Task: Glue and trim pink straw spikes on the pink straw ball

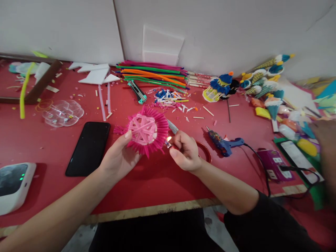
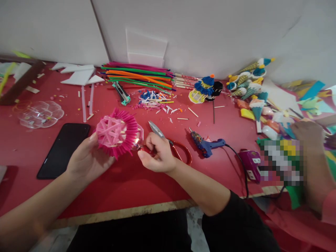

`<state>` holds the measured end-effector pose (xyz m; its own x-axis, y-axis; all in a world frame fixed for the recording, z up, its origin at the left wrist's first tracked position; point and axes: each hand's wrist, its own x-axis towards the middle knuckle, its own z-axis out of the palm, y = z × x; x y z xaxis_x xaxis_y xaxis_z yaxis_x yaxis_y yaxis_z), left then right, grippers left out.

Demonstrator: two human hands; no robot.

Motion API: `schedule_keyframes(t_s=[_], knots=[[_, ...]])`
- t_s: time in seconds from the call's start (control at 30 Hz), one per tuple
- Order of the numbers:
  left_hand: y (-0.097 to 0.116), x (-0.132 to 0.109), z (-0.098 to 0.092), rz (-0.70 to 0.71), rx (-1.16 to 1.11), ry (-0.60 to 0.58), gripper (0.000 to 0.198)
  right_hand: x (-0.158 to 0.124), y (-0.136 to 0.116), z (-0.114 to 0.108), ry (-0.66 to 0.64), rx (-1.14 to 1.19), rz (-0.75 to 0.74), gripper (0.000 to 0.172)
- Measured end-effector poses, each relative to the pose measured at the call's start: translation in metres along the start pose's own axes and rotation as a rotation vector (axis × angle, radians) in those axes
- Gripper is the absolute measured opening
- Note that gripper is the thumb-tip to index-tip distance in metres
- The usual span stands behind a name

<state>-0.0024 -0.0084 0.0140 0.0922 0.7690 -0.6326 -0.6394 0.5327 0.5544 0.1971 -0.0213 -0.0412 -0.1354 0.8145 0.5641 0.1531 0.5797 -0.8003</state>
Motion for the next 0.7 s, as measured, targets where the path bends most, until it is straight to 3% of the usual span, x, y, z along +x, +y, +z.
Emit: schedule_keyframes(t_s=[0.2, 0.37, 0.53, 0.7], knots=[[0.0, 0.0, 0.002, 0.042, 0.001, -0.099, 0.03, -0.003, 0.007, -0.003, 0.017, 0.029, 0.112, 0.041], [-0.003, 0.002, -0.002, 0.112, 0.08, -0.169, 0.037, -0.005, 0.011, -0.001, 0.069, 0.129, 0.178, 0.043], [-0.004, 0.006, -0.011, 0.122, 0.12, -0.177, 0.029, -0.007, 0.016, -0.002, 0.098, 0.237, 0.261, 0.051], [-0.005, 0.005, -0.015, 0.126, 0.137, -0.14, 0.029, -0.009, 0.02, -0.002, 0.048, 0.331, 0.212, 0.05]])
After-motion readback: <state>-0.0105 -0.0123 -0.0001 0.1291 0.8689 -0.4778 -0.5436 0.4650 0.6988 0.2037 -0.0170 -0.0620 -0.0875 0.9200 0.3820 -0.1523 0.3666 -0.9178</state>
